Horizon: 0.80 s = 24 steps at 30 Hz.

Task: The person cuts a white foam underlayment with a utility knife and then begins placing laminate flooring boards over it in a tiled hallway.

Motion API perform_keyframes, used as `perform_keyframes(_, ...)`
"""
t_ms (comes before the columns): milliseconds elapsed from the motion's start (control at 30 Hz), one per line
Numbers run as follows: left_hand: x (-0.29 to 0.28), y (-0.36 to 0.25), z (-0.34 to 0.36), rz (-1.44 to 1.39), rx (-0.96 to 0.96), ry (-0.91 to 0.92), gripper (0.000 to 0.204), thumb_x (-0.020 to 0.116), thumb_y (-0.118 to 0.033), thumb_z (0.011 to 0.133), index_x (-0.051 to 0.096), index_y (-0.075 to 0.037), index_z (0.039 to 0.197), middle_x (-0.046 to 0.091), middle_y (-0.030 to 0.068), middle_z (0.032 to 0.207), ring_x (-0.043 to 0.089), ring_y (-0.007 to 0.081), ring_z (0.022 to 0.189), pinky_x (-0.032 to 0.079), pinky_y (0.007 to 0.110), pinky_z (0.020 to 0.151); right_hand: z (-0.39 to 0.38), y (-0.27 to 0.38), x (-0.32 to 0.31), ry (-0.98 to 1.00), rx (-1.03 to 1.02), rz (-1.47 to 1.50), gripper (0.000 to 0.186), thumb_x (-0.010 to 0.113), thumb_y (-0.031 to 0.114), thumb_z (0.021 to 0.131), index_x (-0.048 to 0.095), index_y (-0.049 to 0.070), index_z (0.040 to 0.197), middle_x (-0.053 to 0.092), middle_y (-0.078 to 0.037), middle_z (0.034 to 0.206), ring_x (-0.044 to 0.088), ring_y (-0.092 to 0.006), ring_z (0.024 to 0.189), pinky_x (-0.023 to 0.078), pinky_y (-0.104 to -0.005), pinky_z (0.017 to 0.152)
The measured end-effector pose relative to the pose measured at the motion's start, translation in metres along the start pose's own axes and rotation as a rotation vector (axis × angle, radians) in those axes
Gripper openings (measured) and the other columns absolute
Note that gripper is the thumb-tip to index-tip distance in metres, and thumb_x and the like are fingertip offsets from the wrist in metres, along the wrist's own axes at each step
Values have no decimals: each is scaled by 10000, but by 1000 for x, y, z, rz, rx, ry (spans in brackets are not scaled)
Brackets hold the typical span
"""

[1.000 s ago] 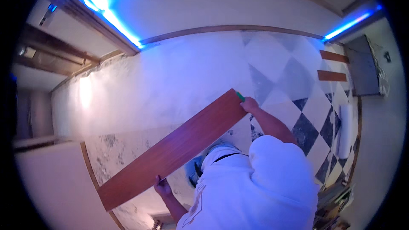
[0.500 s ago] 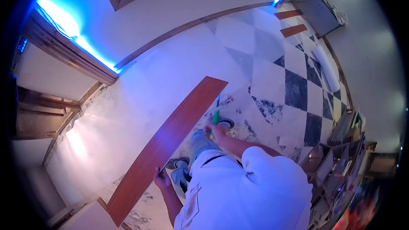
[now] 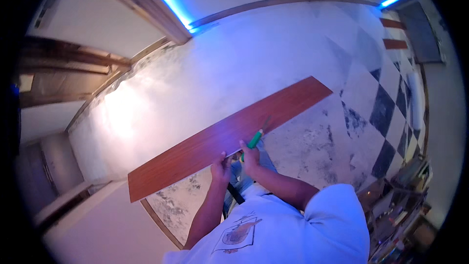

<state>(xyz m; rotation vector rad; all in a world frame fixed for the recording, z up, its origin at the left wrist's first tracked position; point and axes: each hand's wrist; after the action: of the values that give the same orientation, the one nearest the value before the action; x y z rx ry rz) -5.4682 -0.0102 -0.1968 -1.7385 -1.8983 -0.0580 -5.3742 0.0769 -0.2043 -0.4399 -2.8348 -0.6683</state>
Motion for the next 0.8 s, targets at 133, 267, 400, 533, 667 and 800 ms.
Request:
perform_keyframes(133, -16, -33, 3, 19, -89, 26, 237, 604, -48, 929, 570, 25, 1152, 643, 131, 1124, 655, 248, 1042, 560, 381, 964, -9, -7, 32, -64, 27, -55, 154, 718, 98, 881, 625, 27, 981, 644, -60, 882, 646, -189, 770, 549, -328, 699)
perform_keyframes(267, -62, -65, 2, 350, -282, 201, 322, 522, -191, 1021, 571, 47, 1233, 655, 146, 1156, 667, 233, 1049, 557, 361, 927, 29, -37, 31, -100, 2, -130, 139, 728, 55, 853, 620, 23, 934, 633, -70, 849, 622, -194, 723, 563, -354, 673)
perform_keyframes(400, -73, -151, -13, 1107, -369, 473, 345, 509, -244, 1023, 637, 3, 1226, 703, 152, 1060, 691, 263, 991, 557, 385, 859, 79, -72, 5, -118, -5, -148, 134, 738, 48, 842, 612, 48, 888, 623, -58, 830, 621, -191, 712, 571, -362, 652)
perform_keyframes(533, -100, -283, 56, 2041, 229, 415, 320, 559, -304, 968, 706, -87, 1151, 703, 214, 1004, 688, 344, 886, 539, 445, 782, 133, -109, 2, -104, -49, -202, 140, 754, 59, 831, 617, 52, 857, 617, -51, 794, 619, -194, 681, 591, -363, 651)
perform_keyframes(667, -204, -355, 274, 2166, 537, 298, 340, 606, -243, 928, 661, -75, 1218, 701, 210, 1056, 671, 360, 968, 516, 458, 904, 222, -170, 1, -70, -143, -215, 154, 743, 63, 843, 615, 35, 925, 632, -53, 849, 645, -204, 733, 590, -369, 676)
perform_keyframes(800, -275, -367, 491, 2686, 429, 399, 433, 619, -247, 910, 584, -160, 1333, 638, 160, 1193, 606, 344, 1105, 499, 495, 943, 324, -222, 15, -106, -294, -210, 110, 741, 90, 856, 642, 65, 895, 615, -31, 777, 604, -173, 650, 507, -330, 614)
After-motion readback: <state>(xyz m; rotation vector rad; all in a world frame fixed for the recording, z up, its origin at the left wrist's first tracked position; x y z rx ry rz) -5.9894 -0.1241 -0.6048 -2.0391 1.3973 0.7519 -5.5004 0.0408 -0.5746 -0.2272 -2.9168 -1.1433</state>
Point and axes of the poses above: each hand's wrist, its own z-axis towards the middle knuckle, its own x-axis out of the palm, y = z × x
